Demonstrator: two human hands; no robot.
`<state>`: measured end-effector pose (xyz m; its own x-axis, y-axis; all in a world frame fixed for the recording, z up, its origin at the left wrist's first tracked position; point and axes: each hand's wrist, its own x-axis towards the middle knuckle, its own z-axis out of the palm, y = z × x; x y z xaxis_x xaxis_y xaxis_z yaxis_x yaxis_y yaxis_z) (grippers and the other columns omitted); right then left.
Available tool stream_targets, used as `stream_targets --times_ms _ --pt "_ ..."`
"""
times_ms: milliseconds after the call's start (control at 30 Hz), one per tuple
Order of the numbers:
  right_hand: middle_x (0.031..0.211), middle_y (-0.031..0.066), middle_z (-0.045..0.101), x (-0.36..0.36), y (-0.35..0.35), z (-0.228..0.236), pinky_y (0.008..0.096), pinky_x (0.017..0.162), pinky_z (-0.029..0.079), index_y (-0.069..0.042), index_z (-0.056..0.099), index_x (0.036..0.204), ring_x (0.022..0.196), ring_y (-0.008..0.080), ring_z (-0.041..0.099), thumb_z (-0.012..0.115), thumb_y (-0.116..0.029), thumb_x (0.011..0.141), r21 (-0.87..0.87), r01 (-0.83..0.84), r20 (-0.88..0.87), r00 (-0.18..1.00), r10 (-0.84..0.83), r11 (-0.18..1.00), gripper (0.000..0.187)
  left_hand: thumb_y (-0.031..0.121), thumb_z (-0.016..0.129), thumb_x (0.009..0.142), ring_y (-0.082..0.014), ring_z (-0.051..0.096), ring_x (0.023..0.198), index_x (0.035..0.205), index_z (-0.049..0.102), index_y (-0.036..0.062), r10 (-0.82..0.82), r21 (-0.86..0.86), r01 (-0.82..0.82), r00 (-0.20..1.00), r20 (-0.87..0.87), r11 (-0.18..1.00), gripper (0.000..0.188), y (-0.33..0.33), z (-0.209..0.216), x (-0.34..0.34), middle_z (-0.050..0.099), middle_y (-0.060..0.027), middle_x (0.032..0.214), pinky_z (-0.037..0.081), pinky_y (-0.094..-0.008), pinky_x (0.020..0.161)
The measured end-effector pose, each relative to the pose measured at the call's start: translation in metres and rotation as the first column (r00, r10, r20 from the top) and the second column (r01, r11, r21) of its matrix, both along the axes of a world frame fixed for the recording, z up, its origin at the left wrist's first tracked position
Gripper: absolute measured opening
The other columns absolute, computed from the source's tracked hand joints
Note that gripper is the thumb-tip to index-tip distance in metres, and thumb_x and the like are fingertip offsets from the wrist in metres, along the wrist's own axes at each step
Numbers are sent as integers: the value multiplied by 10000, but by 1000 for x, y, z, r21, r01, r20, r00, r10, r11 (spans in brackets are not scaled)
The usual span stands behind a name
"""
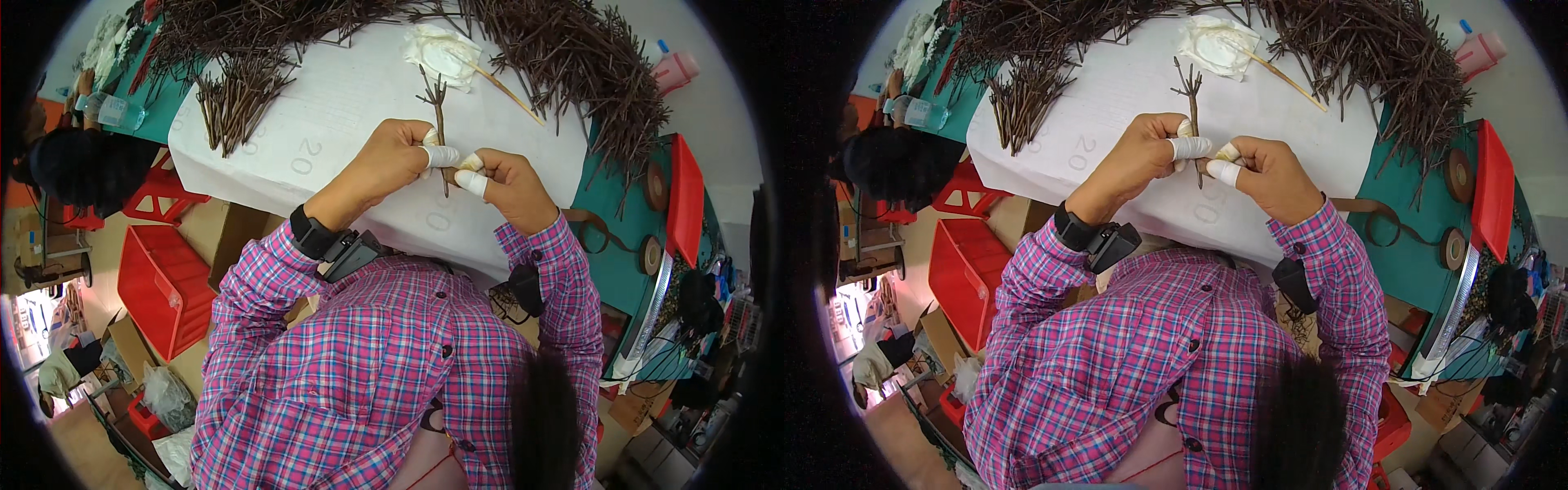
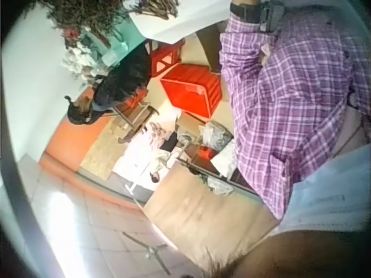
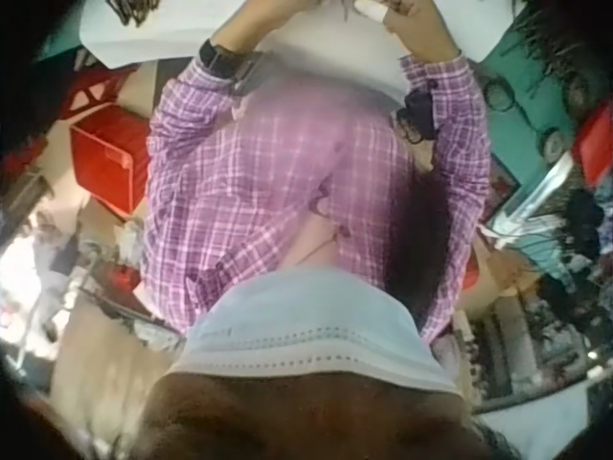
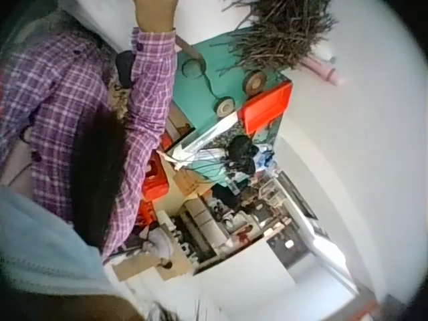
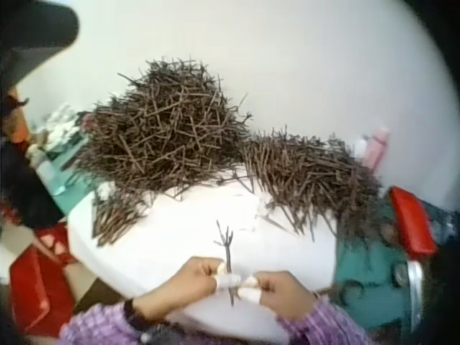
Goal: Assembling artificial decorative items using twigs, floral elements, glue, and tape.
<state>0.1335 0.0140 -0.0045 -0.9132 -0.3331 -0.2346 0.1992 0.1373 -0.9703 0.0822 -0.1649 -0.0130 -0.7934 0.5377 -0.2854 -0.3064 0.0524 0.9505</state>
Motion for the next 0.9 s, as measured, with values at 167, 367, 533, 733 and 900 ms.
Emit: stream_targets --times_ms 167,367,533,733,900 --pt "741 -19 540 2 1 0 183 545 385 -4 572 852 593 23 438 566 -155 818 29 23 79 997 -25 999 155 102 635 735 -29 329 426 621 567 37 -45 35 42 996 73 998 148 -1 0 -4 444 33 517 230 -184 387" --pt "719 -6 555 1 0 1 171 445 368 -6 583 851 502 22 419 573 -160 813 -25 22 152 988 -18 999 159 101 602 761 -35 338 424 654 565 39 -117 108 98 976 186 989 129 -5 2 -8 473 12 539 238 -184 389" --pt "672 -9 561 1 -3 2 171 404 349 -3 605 825 469 17 401 569 -148 811 -32 26 143 990 -21 999 150 91 561 780 -52 349 421 701 561 7 -143 145 111 962 231 983 116 -7 4 -8 486 -20 558 253 -192 389" --pt "624 -27 522 0 -5 -4 174 402 339 -2 607 797 468 17 400 568 -151 812 15 -6 126 992 4 1000 155 105 563 790 -58 362 427 719 555 -2 -135 229 65 942 308 971 129 -2 5 -7 496 -39 576 263 -190 396" --pt "597 -37 491 2 -7 -6 172 398 326 -5 608 795 454 19 389 562 -155 816 37 107 -4 994 -107 994 158 134 600 787 -49 369 427 708 556 7 31 177 -54 991 133 983 155 10 -2 4 494 -30 566 267 -184 389"
